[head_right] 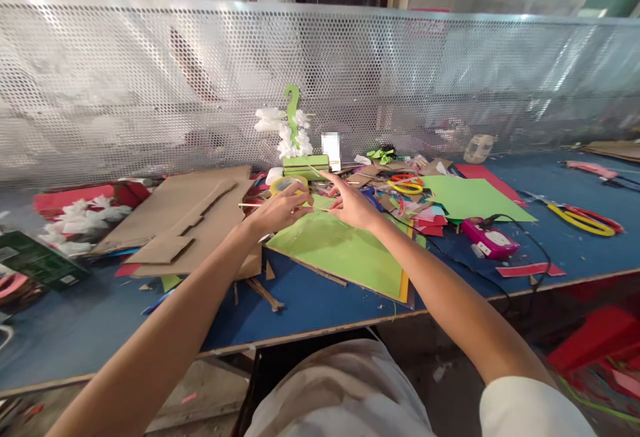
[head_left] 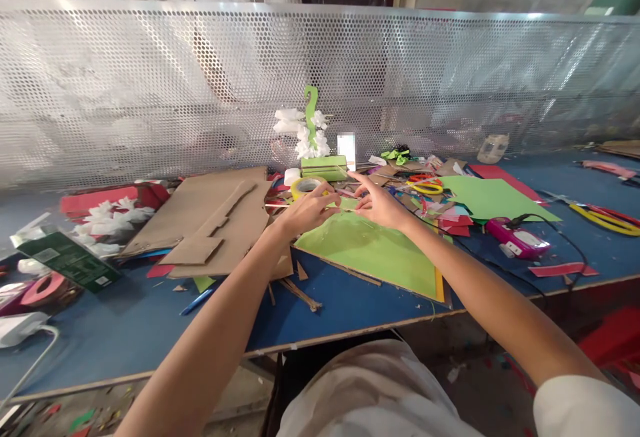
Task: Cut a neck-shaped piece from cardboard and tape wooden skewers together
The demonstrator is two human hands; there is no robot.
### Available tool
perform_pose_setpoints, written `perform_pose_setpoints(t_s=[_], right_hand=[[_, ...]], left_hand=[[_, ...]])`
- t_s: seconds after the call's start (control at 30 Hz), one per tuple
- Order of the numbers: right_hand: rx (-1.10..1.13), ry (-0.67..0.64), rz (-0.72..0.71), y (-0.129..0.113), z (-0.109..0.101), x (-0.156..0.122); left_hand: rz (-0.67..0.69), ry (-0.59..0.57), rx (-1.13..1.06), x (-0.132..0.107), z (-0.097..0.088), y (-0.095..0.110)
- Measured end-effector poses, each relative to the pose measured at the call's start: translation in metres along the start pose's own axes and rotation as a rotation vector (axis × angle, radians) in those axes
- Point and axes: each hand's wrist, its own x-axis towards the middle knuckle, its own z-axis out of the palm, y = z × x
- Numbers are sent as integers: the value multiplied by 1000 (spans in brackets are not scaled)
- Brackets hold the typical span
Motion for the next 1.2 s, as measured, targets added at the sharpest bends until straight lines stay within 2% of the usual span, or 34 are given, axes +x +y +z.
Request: perform_pose_setpoints(t_s=[0.43,1.2], right_hand=[[-44,1,-36,-6,-1,0],[-64,27,-56,-5,-3,0]], left_hand=[[-6,32,-17,2,1,12],[-2,60,-139,5,6,7]])
